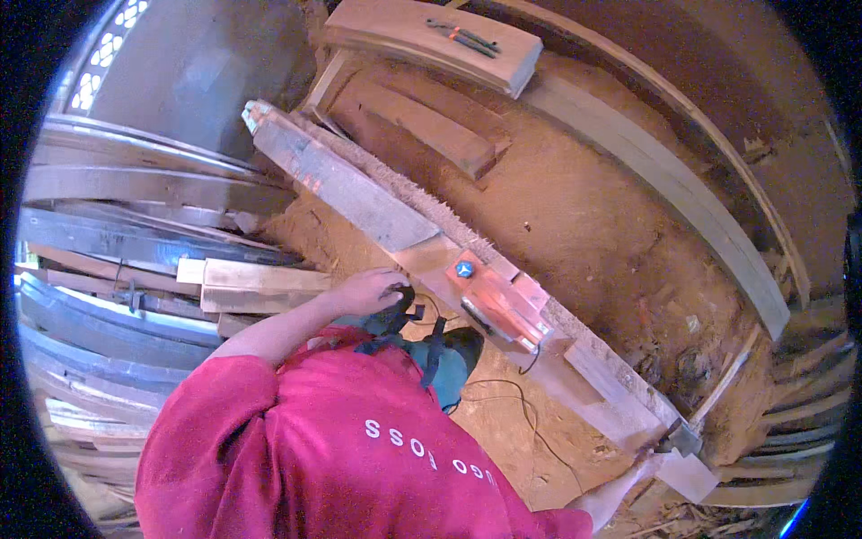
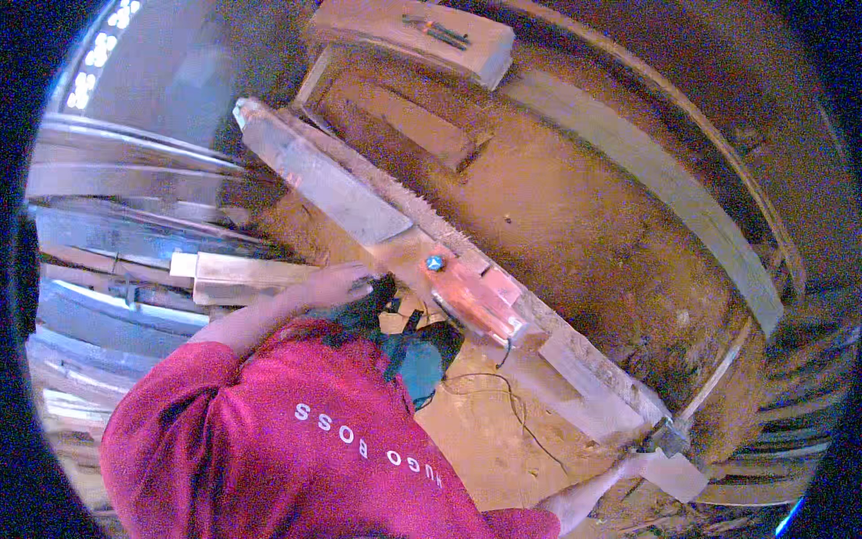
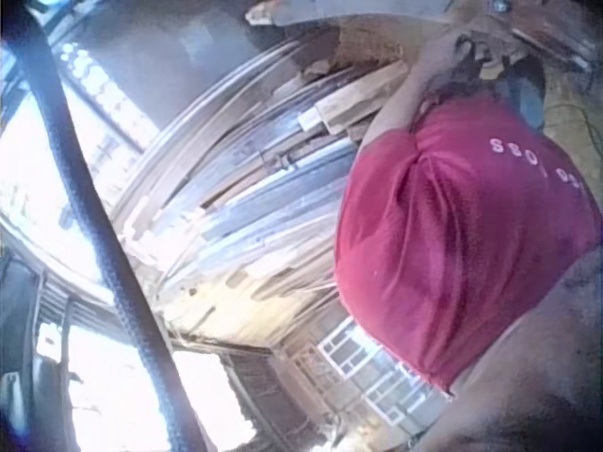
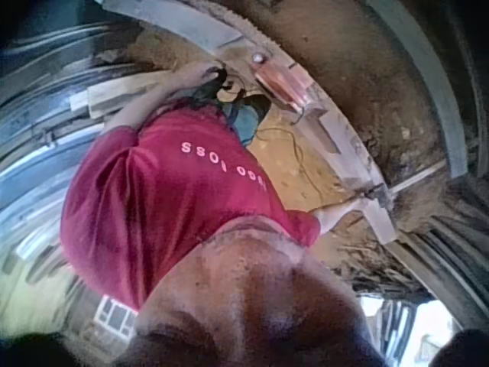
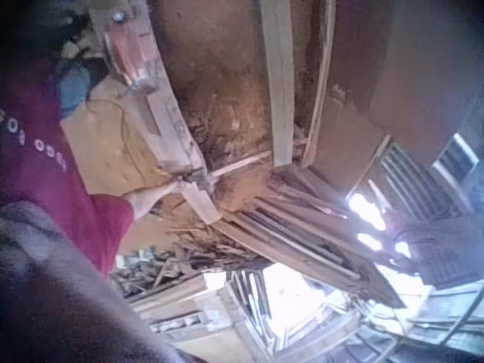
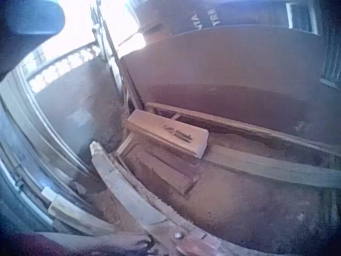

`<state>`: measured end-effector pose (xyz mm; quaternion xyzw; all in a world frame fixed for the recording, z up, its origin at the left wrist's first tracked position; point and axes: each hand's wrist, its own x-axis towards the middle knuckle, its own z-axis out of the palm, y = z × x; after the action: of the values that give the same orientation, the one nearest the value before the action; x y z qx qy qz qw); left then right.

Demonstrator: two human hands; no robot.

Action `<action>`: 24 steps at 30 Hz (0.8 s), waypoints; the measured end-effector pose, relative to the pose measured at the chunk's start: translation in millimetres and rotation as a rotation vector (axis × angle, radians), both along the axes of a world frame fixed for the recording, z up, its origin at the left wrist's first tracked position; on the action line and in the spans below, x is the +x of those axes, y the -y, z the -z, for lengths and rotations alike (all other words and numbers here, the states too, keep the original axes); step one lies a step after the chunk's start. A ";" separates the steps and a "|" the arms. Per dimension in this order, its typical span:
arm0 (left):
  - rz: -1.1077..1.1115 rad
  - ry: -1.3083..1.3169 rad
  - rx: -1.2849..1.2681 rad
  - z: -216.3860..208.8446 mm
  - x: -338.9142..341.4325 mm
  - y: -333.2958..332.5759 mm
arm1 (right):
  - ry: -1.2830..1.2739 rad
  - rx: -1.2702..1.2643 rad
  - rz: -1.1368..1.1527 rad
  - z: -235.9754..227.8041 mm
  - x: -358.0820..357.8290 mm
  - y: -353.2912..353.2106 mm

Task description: The person smooths a curved piece of wood by using a hand hatchet to chip away excess material and using pliers to remove small protruding metal fasteners.

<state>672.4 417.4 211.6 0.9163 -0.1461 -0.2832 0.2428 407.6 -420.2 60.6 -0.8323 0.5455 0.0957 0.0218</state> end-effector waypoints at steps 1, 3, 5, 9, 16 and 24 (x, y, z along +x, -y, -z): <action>0.024 0.049 -0.047 -4.3 -0.9 0.7 | 0.000 0.010 -0.030 1.0 11.6 -9.5; 0.004 0.044 -0.122 -3.6 6.0 -0.6 | 0.078 -0.058 -0.127 0.6 30.5 -31.4; 0.018 0.044 -0.264 -18.7 36.5 8.8 | 0.244 -0.195 -0.282 -6.9 45.0 -55.2; -0.025 0.074 -0.479 -36.3 49.2 -2.6 | 0.367 -0.250 -0.324 -133.0 187.7 -230.7; -0.063 0.041 -1.194 -61.5 143.9 -21.0 | 0.764 0.144 -0.790 -330.5 365.3 -531.4; -0.616 -0.281 -1.676 -92.5 195.4 -229.3 | 0.402 0.803 -0.836 -304.9 474.8 -898.7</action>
<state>867.9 646.6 304.1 0.3944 -0.0217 -0.1157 0.9114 882.4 478.5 365.5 -0.9043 0.0792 0.1354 0.3970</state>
